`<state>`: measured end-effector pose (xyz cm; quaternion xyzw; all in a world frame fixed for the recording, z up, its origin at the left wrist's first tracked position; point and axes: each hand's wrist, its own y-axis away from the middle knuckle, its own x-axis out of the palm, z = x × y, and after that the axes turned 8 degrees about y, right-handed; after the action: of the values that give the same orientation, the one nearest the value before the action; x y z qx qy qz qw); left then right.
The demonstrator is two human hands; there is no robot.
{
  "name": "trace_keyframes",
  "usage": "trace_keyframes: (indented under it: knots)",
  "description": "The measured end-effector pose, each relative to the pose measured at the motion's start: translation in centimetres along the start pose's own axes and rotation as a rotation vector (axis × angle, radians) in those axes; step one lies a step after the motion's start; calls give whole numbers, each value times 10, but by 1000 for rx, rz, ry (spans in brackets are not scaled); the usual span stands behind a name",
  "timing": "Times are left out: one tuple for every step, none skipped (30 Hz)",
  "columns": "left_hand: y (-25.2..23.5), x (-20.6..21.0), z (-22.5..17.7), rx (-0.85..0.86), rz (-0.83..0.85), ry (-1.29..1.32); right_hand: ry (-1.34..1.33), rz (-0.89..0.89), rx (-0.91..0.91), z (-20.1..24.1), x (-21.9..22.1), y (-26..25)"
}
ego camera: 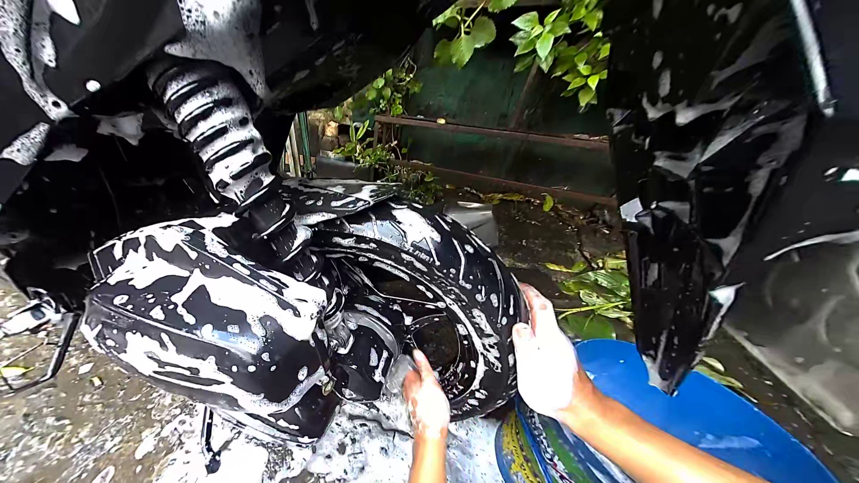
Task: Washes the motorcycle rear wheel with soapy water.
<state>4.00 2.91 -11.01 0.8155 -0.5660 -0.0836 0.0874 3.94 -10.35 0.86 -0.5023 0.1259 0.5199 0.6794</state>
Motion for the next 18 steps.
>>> trace_keyframes:
  knots:
    - [12,3,1,-6,33,-126,4,8,-5,0,-1,0]
    - [29,6,0,-14,78,-221,2,6,-15,0,0,-1]
    - [45,9,1,-8,98,-243,-10,2,-17,-1,1,-1]
    - [61,12,1,21,96,-207,-21,-4,-13,-1,2,-1]
    - [72,13,0,91,79,-145,-37,-10,-13,-1,3,0]
    - [78,12,-4,187,64,-99,-50,-10,-9,-1,3,0]
    - [77,12,-10,308,35,-100,-52,-6,-2,0,2,0]
    - [69,11,-16,445,-14,-130,-48,-1,8,2,1,0]
    - [54,7,-23,568,-29,-156,-42,4,17,3,0,0]
    - [36,5,-25,668,-24,-179,-33,14,19,4,-2,0]
    - [18,4,-23,729,-6,-198,-17,25,24,5,-3,1]
    - [2,6,-15,764,5,-213,-7,39,35,7,-5,1]
    - [-7,11,-7,779,-9,-230,-2,59,51,8,-6,0]
    - [-10,15,3,756,-12,-240,0,80,67,8,-8,0]
    - [-6,17,14,698,14,-252,5,94,81,8,-9,1]
    - [1,16,25,611,55,-275,8,104,95,7,-10,3]
    - [10,11,35,492,110,-302,9,109,106,6,-10,5]
    - [15,5,42,394,138,-297,2,111,104,4,-9,5]
